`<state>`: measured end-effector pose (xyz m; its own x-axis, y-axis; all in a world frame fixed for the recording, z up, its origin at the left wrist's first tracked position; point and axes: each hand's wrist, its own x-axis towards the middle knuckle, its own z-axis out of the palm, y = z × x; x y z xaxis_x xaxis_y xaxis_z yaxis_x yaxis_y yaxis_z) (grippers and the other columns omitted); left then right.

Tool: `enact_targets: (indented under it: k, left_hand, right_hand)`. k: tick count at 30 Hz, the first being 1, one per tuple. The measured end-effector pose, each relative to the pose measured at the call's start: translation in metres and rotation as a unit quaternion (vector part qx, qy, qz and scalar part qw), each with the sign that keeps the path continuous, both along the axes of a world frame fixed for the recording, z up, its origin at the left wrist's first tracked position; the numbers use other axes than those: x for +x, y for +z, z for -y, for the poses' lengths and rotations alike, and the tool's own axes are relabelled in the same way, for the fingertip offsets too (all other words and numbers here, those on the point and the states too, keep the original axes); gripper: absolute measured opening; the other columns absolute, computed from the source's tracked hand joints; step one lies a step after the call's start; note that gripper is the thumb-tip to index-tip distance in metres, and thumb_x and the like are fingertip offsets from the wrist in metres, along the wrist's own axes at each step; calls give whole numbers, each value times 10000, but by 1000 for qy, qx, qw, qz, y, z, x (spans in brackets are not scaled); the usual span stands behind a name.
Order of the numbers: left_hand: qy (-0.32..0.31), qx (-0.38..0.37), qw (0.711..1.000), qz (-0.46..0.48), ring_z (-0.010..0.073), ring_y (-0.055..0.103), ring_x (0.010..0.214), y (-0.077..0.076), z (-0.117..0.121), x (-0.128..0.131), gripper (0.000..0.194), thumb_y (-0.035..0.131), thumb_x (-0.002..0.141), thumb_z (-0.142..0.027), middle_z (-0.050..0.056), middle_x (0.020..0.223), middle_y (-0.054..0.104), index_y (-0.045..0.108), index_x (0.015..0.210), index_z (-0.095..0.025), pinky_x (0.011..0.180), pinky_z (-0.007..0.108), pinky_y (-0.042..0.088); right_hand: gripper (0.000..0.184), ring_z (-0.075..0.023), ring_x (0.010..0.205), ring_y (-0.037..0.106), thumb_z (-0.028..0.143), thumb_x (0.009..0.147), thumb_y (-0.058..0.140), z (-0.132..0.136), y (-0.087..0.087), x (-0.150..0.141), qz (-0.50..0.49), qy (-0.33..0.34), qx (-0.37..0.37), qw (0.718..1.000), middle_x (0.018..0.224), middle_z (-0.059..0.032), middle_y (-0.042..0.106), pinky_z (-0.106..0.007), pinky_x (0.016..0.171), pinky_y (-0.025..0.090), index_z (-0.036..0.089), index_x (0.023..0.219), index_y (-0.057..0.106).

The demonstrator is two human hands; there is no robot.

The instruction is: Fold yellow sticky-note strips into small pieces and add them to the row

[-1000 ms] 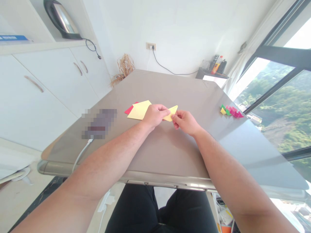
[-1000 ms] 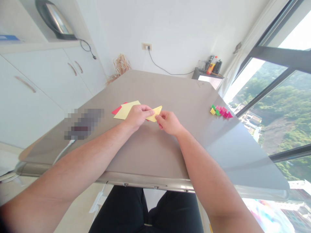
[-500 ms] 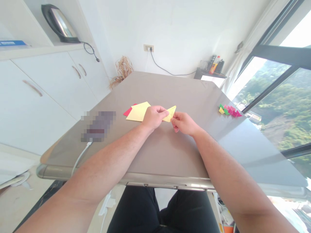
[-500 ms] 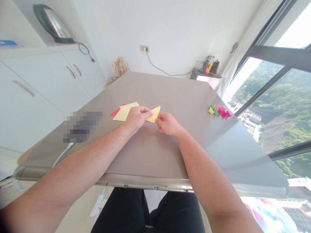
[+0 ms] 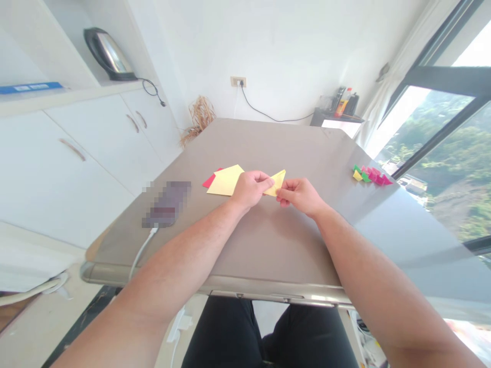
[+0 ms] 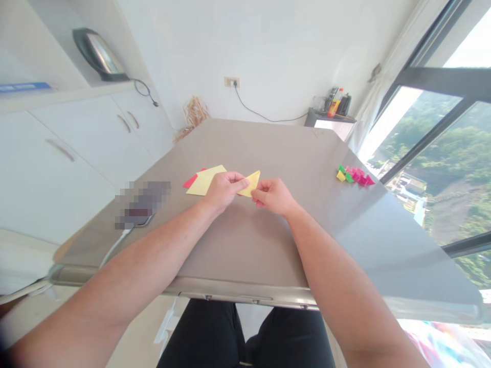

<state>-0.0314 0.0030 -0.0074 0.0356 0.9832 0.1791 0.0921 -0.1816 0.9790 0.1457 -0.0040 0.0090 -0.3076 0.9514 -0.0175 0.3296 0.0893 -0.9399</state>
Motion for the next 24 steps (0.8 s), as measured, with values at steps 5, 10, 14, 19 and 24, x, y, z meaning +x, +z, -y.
enact_targets:
  k: [5,10,14,19,24]
  left_hand:
    - [-30,-12,999,-6,135,607,645,-5,-1,1,157,708,740,-318,11,691,655,670,728,-166,619,277,501]
    - [-31,-19,999,-16,136,612,655,-2,-1,0,127,705,732,-286,16,696,660,675,720,-163,612,271,499]
    - [-42,-21,999,-27,127,599,631,3,2,-1,140,717,735,-289,14,682,660,673,708,-159,605,266,488]
    - [-54,-48,997,-28,131,604,634,4,1,-5,147,741,713,-291,11,680,659,679,709,-157,598,265,491]
    - [-70,-46,995,-60,131,614,632,2,0,-11,163,756,724,-311,10,679,675,692,715,-161,608,261,490]
  right_hand:
    - [221,-137,532,558,351,716,736,-1,-5,0,-3,-64,32,997,550,-10,631,-272,523,429,193,623,614]
    - [184,-129,538,558,301,671,776,-4,-8,-1,-70,-86,23,994,552,8,612,-276,545,464,195,643,628]
    - [224,-109,503,526,267,694,728,-5,-6,-2,-135,-83,13,987,575,-4,616,-264,501,426,192,551,572]
    - [187,-115,531,555,275,749,669,-6,-5,-1,-131,-88,21,987,606,-20,637,-260,521,453,182,591,632]
    - [117,-116,528,563,241,727,708,-10,-9,3,-117,-87,36,989,575,-11,640,-251,525,469,187,648,639]
